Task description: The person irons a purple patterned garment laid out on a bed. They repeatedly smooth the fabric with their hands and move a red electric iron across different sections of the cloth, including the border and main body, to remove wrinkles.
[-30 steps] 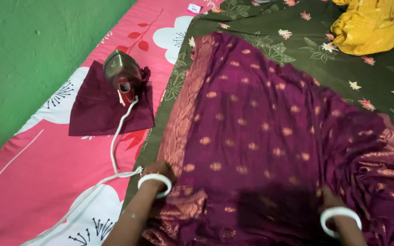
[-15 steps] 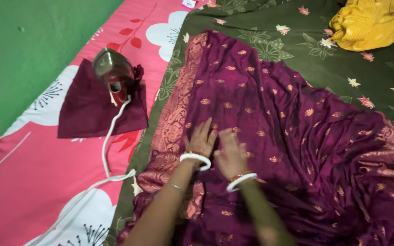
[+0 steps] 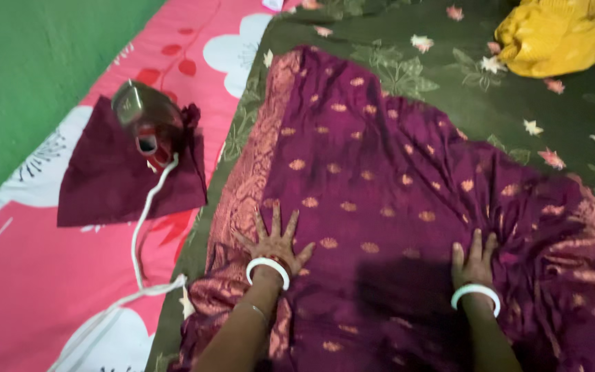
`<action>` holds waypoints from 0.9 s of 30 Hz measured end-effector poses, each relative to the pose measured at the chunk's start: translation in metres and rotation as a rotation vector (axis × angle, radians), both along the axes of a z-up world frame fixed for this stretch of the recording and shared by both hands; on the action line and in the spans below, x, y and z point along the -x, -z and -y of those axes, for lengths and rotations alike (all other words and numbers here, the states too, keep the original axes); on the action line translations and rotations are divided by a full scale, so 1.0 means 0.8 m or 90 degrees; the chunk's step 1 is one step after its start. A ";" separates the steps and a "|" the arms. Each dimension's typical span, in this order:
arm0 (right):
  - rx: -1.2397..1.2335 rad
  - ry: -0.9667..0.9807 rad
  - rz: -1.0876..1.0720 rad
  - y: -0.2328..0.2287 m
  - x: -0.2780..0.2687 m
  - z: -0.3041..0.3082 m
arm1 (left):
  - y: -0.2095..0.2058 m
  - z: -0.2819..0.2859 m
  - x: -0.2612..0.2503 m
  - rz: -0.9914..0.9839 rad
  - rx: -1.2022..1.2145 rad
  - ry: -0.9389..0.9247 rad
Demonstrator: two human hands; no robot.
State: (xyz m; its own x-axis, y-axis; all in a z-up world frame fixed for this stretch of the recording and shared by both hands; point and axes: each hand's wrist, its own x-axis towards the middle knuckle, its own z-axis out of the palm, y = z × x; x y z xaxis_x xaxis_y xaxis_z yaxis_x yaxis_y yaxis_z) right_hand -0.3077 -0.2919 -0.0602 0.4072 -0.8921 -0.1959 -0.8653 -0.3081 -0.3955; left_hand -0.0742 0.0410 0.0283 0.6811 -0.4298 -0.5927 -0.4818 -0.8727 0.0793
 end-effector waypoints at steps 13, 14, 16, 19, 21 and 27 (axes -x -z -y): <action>0.169 -0.289 0.320 0.032 -0.150 0.066 | 0.044 0.228 0.012 -0.008 0.173 0.193; 0.142 -0.305 0.307 0.035 -0.168 0.085 | 0.040 0.230 0.007 0.012 0.144 0.201; 0.107 -0.325 0.206 0.051 -0.182 0.110 | 0.035 0.229 0.005 0.005 0.147 0.195; 0.117 -0.334 0.027 0.075 -0.189 0.163 | 0.030 0.230 0.004 -0.004 0.159 0.188; 0.135 -0.338 0.030 0.093 -0.180 0.209 | 0.031 0.230 -0.001 -0.004 0.167 0.184; 0.243 -0.305 0.085 0.097 -0.176 0.309 | 0.038 0.235 -0.008 -0.024 0.169 0.171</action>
State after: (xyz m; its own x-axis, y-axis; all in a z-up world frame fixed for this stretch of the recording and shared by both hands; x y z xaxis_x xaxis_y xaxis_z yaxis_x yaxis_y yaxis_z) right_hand -0.1671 -0.5387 -0.1379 0.7780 -0.6017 0.1808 -0.5471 -0.7903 -0.2757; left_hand -0.0677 -0.1472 -0.0020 0.5036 -0.7320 -0.4590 -0.6828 -0.6627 0.3077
